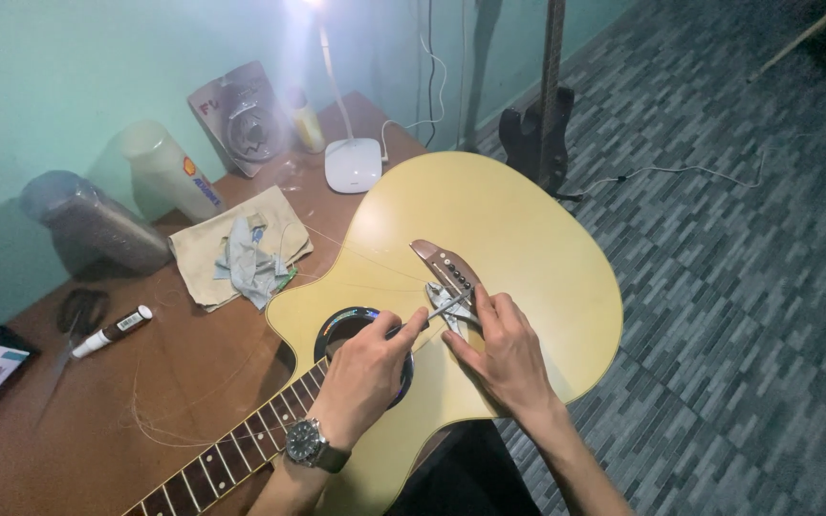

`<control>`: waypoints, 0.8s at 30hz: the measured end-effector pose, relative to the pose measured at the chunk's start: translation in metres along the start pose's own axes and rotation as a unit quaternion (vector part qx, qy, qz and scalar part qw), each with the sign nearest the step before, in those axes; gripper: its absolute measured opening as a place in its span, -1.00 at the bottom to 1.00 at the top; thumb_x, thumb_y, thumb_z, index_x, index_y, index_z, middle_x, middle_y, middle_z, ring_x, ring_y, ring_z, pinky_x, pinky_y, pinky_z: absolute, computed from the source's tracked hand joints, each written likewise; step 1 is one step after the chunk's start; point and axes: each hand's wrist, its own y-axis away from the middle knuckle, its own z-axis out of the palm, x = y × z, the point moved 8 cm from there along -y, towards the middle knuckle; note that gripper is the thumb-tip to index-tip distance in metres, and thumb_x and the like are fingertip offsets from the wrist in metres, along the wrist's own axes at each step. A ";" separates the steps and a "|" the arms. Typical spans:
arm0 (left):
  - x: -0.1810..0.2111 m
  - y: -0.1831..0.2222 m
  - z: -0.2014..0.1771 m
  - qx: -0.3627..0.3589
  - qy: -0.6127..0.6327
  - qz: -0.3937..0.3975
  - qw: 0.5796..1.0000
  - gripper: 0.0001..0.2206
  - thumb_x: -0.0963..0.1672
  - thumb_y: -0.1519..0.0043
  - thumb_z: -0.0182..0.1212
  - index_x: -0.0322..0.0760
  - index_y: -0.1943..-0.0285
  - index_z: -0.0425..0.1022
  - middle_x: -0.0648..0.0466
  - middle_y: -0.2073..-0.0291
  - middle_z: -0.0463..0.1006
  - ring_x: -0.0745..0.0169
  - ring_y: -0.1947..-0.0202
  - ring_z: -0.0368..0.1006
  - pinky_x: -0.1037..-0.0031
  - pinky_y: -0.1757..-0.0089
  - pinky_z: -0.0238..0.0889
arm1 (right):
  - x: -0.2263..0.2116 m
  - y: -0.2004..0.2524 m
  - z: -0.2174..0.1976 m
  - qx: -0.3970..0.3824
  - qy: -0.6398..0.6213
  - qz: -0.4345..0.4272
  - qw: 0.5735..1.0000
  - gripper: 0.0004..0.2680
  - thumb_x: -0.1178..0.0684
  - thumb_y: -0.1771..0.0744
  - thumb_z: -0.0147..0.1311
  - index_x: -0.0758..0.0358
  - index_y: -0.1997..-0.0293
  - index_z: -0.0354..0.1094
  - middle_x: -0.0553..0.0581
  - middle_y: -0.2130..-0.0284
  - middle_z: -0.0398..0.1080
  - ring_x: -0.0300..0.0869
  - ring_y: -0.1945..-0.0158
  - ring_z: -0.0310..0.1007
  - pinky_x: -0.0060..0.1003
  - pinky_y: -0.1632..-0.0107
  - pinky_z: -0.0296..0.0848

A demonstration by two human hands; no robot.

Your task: Removing bridge pins from an acoustic guitar using pliers to facilitate string replacement.

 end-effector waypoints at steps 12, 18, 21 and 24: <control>-0.001 -0.012 -0.009 -0.054 -0.020 -0.024 0.998 -0.53 -0.26 -0.33 -0.11 -0.10 -0.44 0.26 -0.08 0.27 0.38 -0.14 0.59 0.36 0.12 0.54 0.34 | 0.000 0.000 -0.002 0.013 -0.002 -0.004 1.000 -0.43 -0.12 -0.29 0.30 0.50 -0.34 0.18 0.20 0.27 0.26 -0.03 0.26 0.38 -0.15 0.21 0.51; -0.003 -0.009 -0.005 -0.028 -0.030 0.000 0.999 -0.53 -0.27 -0.31 -0.07 -0.09 -0.43 0.25 -0.09 0.24 0.40 -0.13 0.60 0.37 0.14 0.58 0.36 | -0.001 0.000 -0.003 0.025 -0.003 -0.001 1.000 -0.45 -0.10 -0.29 0.29 0.51 -0.32 0.20 0.20 0.27 0.27 -0.02 0.26 0.39 -0.13 0.24 0.52; -0.005 -0.009 -0.004 -0.032 -0.028 0.001 0.999 -0.54 -0.28 -0.32 -0.09 -0.11 -0.43 0.26 -0.07 0.25 0.40 -0.07 0.60 0.35 0.17 0.57 0.36 | -0.002 -0.001 -0.002 0.016 -0.005 0.008 1.000 -0.46 -0.08 -0.30 0.28 0.51 -0.32 0.20 0.21 0.26 0.28 -0.02 0.27 0.39 -0.12 0.23 0.52; 0.003 -0.007 -0.025 0.028 0.014 0.008 0.999 -0.67 -0.22 -0.34 -0.05 -0.14 -0.22 0.53 -0.03 0.26 0.53 -0.01 0.40 0.60 0.26 0.32 0.52 | 0.003 0.000 -0.001 0.037 -0.031 0.019 0.999 -0.48 -0.16 -0.29 0.27 0.51 -0.24 0.29 0.23 0.27 0.34 0.05 0.22 0.51 -0.07 0.22 0.58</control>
